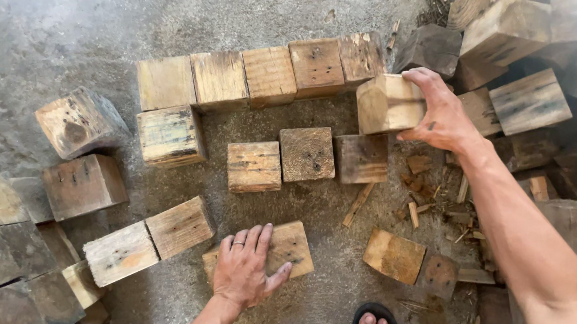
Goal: The person picks up small wooden blocks from a pile on the concrete floor and arranges them into rows and a grid pattern, then sweeps the arranged blocks back into a pile and continues picking up and repositioning blocks by hand.
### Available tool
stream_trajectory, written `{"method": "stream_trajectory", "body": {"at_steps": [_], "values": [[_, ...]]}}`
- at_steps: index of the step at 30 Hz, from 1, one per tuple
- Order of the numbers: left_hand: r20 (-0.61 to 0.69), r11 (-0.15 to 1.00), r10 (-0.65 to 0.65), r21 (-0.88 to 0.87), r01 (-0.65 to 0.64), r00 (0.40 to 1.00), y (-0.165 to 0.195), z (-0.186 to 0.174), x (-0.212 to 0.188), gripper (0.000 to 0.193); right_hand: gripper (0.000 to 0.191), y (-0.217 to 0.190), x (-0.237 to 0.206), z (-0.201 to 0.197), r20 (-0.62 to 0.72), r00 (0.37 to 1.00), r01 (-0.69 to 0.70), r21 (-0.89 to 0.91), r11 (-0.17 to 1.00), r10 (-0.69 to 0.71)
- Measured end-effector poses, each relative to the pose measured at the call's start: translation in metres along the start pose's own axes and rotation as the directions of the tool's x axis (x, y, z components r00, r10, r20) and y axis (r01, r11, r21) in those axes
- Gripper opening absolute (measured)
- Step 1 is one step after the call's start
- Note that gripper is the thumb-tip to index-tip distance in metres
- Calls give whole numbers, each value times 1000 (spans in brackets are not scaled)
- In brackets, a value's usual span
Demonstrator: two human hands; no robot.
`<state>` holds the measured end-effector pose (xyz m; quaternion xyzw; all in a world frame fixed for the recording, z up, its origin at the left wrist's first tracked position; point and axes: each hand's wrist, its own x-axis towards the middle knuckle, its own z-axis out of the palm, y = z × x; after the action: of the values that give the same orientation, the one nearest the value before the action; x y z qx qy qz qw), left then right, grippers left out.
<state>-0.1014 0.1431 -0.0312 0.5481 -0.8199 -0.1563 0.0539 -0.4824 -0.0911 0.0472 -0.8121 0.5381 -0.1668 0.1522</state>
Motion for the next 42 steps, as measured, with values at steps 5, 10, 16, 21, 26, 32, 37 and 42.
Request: {"method": "stream_trajectory", "body": {"at_steps": [5, 10, 16, 21, 26, 32, 37, 42], "values": [[57, 1000, -11, -28, 12, 998, -2, 2, 0, 90, 114, 6, 10, 4, 87, 993, -80, -33, 996, 83], [33, 1000, -10, -23, 11, 999, -4, 4, 0, 88, 121, 21, 13, 25, 145, 985, -84, -49, 995, 90], [7, 1000, -14, -27, 14, 1000, -5, 5, 1, 88, 87, 32, 13, 85, 25, 999, -31, -224, 974, 37], [0, 999, -18, -38, 18, 1000, -5, 9, 2, 88, 84, 41, 8, 89, -63, 997, -52, -103, 993, 45], [227, 997, -38, 69, 23, 973, -4, 12, 7, 94, 81, 25, 11, 100, -114, 969, -236, -162, 958, 220], [97, 1000, -28, -6, 29, 995, 1, 2, 9, 90, 67, 15, -13, 65, -259, 924, -259, 116, 959, 281], [32, 999, -44, -19, 44, 999, 5, 2, 2, 86, 39, -31, -133, 33, -327, 744, -200, 723, 661, 583], [-125, 996, -7, -91, -5, 992, 11, 18, 7, 77, 16, -117, -282, 65, -83, 774, -376, 738, 561, 628]]}}
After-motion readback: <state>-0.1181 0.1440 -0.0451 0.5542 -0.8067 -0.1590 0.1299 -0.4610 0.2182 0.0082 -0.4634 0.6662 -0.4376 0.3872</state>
